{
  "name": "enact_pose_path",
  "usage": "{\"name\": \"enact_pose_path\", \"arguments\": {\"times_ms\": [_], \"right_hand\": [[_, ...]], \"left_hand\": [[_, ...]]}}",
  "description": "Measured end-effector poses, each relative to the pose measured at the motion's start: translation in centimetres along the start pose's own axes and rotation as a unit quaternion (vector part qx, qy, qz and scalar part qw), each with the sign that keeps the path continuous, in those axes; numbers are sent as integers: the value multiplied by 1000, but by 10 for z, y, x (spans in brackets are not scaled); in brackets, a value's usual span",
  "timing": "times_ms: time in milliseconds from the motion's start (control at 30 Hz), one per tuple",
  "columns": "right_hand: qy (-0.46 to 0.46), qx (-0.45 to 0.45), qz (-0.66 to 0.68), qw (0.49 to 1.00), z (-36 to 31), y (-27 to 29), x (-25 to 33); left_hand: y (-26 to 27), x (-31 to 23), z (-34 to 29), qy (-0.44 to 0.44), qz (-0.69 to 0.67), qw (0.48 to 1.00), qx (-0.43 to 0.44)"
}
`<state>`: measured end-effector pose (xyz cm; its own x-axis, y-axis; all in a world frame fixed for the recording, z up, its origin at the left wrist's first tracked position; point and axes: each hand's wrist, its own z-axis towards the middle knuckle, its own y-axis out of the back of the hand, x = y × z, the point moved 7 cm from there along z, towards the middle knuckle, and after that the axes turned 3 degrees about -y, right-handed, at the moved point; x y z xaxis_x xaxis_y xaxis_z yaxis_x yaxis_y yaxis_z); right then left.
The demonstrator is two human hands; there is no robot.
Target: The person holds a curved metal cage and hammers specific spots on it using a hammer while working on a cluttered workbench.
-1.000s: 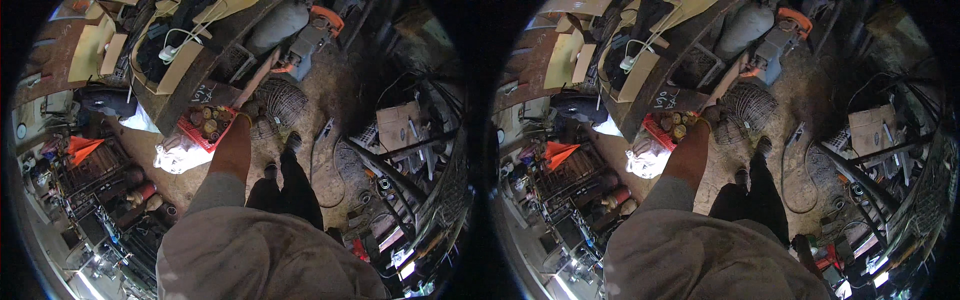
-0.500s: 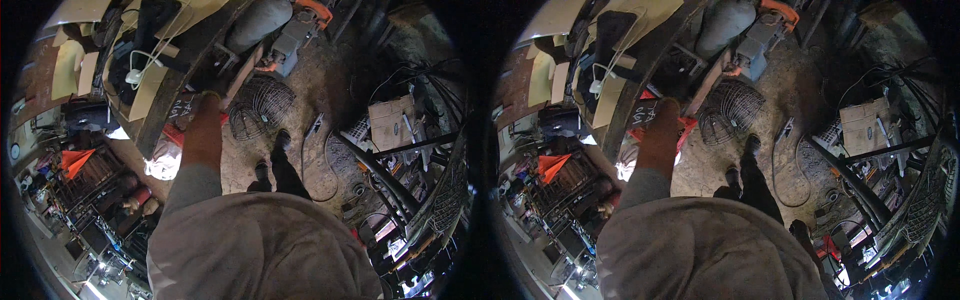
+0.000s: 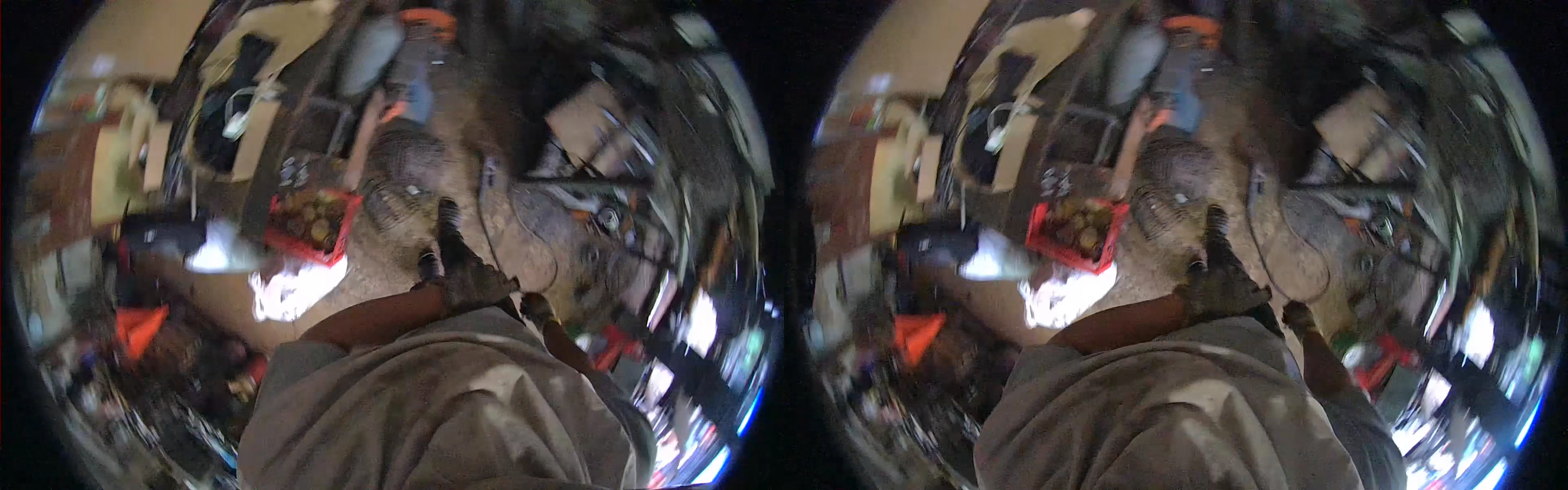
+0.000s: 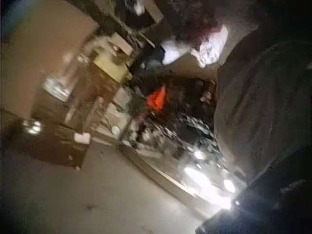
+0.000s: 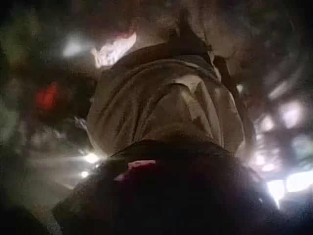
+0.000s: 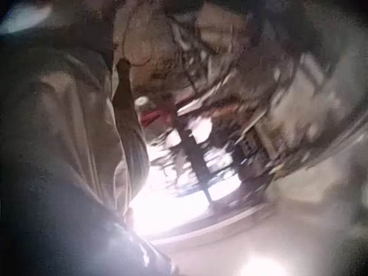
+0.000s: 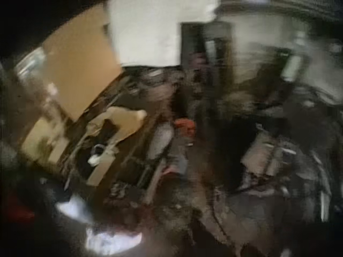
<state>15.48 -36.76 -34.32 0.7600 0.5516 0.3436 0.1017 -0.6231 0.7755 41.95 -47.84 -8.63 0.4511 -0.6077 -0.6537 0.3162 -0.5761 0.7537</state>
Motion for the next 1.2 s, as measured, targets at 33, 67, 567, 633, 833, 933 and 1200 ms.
{"name": "enact_pose_path", "arguments": {"times_ms": [33, 67, 567, 633, 833, 933, 1200], "right_hand": [[-6, -24, -10, 1000, -11, -7, 7], [-93, 14, 55, 994, -14, -4, 15], [-357, -162, 420, 819, -217, -104, 53], [-430, -200, 607, 638, -242, -93, 45], [-463, -161, 592, 640, -323, -207, 16], [-400, -77, 165, 898, -344, -205, -13], [-218, -132, 114, 960, -448, -271, -139]], "left_hand": [[8, -22, 1, -51, 67, 996, 17], [26, -43, -2, -26, 52, 997, 50], [-76, -128, 41, -34, 115, 964, 235], [-137, -38, 30, 55, 239, 890, 385], [-146, -7, 35, 95, 151, 927, 330], [-163, -9, 49, 206, 170, 907, 324], [-185, -107, 174, 213, 39, 941, 260]]}}
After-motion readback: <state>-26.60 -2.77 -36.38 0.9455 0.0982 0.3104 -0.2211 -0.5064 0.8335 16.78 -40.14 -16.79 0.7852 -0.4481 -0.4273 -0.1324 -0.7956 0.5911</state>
